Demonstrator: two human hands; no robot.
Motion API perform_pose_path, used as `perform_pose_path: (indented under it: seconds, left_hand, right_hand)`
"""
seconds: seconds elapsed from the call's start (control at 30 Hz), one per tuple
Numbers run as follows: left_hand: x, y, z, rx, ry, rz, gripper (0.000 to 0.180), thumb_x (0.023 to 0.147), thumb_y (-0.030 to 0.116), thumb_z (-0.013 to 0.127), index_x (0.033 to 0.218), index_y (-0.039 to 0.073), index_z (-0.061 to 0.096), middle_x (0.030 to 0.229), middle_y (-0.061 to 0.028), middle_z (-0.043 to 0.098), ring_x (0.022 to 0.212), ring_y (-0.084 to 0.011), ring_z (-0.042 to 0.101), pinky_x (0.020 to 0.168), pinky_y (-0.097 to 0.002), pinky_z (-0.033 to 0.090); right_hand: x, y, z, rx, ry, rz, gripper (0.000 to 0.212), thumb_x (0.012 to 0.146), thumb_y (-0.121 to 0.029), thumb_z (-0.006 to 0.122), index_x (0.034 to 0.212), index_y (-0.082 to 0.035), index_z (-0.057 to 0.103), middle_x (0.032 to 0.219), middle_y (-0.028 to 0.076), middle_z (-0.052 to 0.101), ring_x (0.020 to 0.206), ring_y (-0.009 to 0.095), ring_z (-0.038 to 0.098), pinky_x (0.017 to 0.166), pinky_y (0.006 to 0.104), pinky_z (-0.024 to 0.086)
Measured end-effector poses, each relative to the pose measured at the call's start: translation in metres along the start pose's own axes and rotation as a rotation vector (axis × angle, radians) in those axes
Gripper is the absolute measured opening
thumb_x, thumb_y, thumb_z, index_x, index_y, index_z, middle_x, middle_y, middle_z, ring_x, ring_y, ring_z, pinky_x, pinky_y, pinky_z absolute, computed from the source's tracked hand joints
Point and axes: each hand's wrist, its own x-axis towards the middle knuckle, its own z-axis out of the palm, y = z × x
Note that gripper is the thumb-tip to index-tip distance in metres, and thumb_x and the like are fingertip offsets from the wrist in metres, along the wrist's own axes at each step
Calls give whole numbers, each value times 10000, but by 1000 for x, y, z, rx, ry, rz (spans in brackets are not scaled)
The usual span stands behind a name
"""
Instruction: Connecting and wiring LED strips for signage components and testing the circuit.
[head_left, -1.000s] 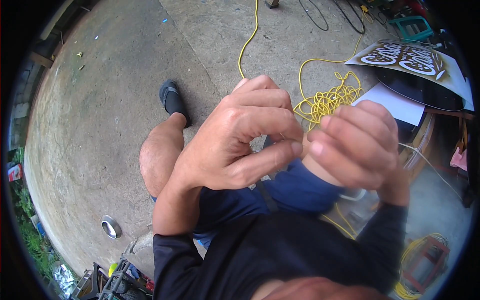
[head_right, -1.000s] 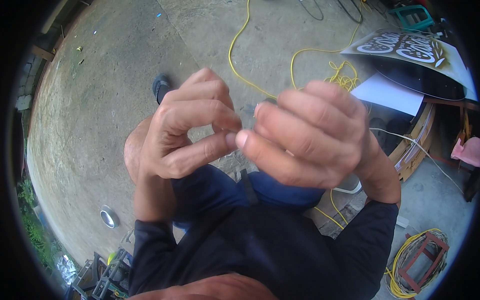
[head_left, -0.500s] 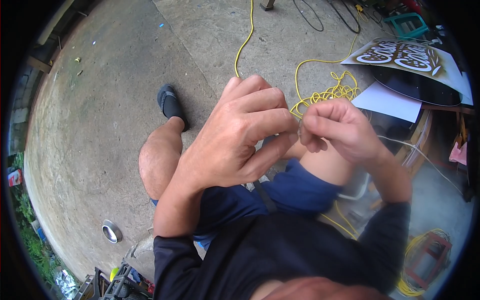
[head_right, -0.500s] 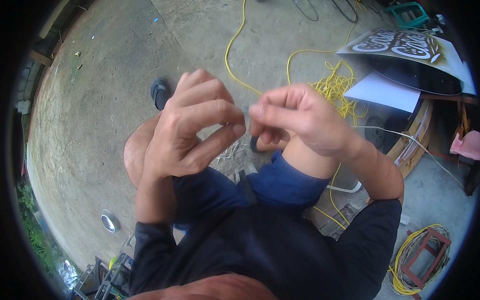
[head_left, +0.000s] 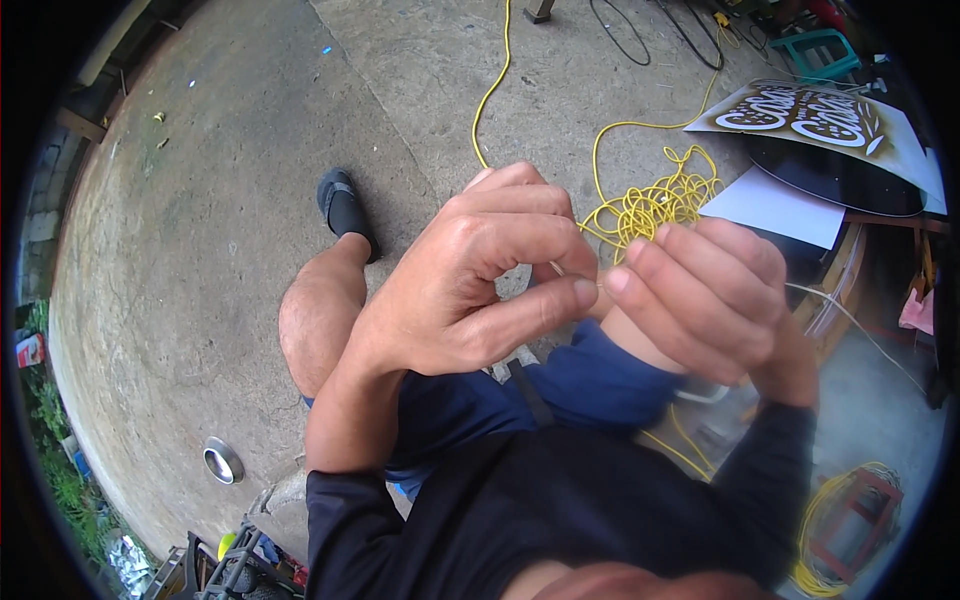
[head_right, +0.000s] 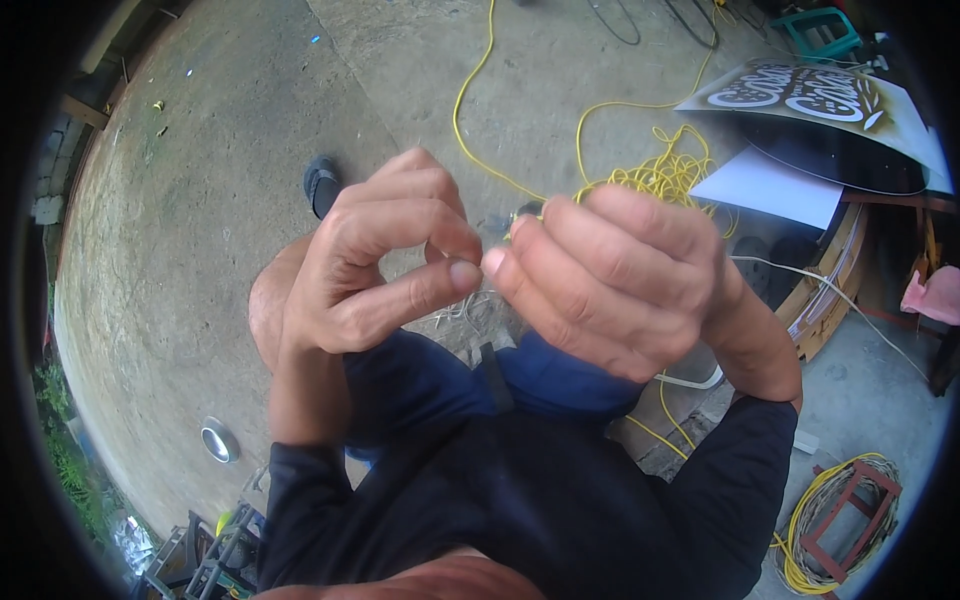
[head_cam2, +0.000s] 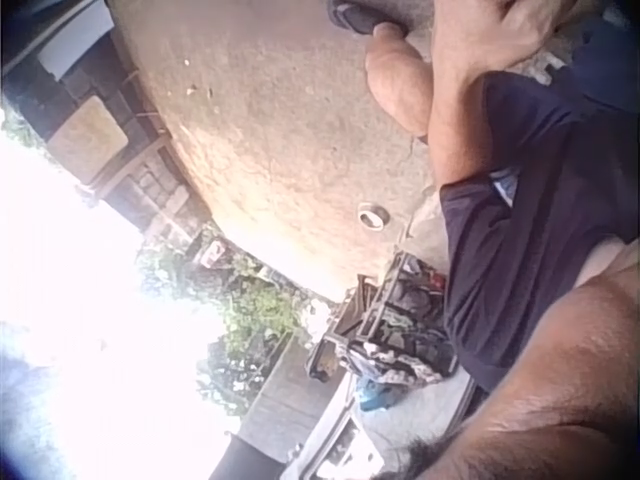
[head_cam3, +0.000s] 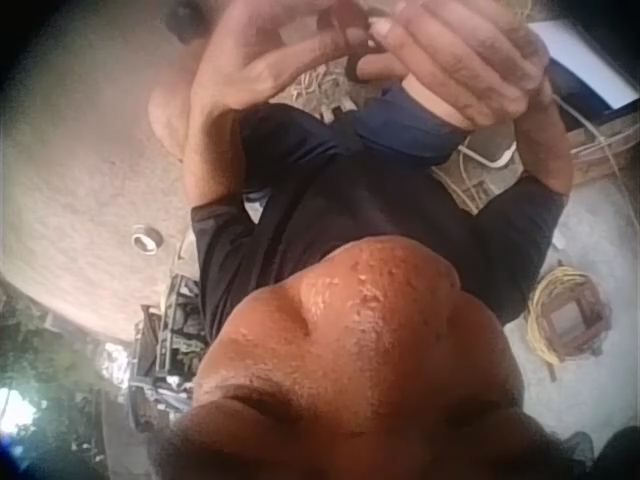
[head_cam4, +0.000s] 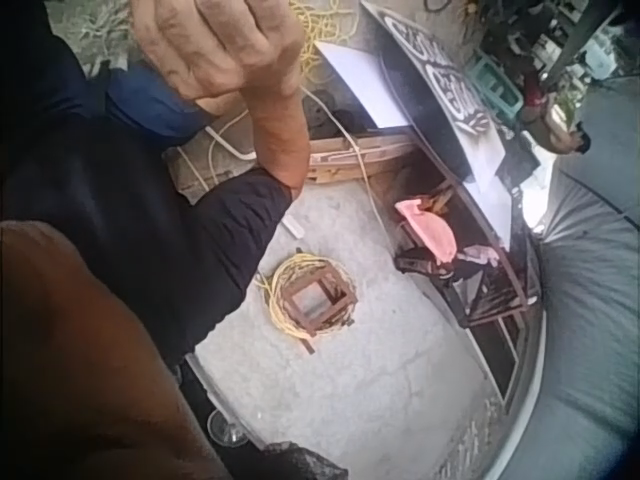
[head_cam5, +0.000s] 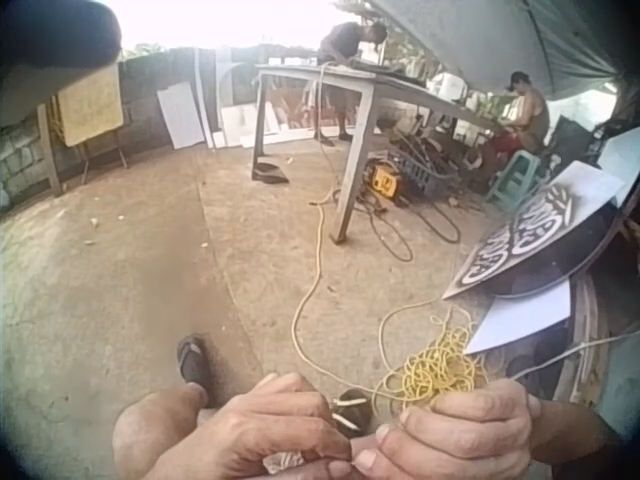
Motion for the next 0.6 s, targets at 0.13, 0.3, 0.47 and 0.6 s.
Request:
perform_pose_path:
  seconds: [0.13,0.3,0.47,0.6]
  left_hand:
    - [1,4,-1,139,23,-3,78,737,53,710,791,35,656,725,-55,581,723,-208,502,666,-333,358]
    - [-3,3,1,424,93,-12,88,722,70,724,780,63,658,718,-35,570,703,-199,493,670,-327,341]
    - [-3,2,-2,268,48,-17,81,726,72,720,775,57,657,719,-39,573,699,-201,494,670,-330,347]
    - [-2,1,-3,133,46,-4,71,733,57,709,781,41,659,718,-52,579,701,-204,499,663,-331,356]
  right_hand:
    - [0,4,4,136,-46,113,154,705,-43,696,859,-32,688,806,49,639,749,184,616,622,297,489]
    - [12,-15,3,1289,-338,1469,156,915,-147,620,859,-1,618,752,22,580,706,109,559,636,248,469]
    - [3,-6,2,1469,-197,1496,190,903,-157,647,999,4,617,875,45,620,803,91,572,677,239,475]
    - [-6,-1,8,370,28,516,381,717,-138,771,1058,-34,637,921,74,639,781,183,616,633,271,483]
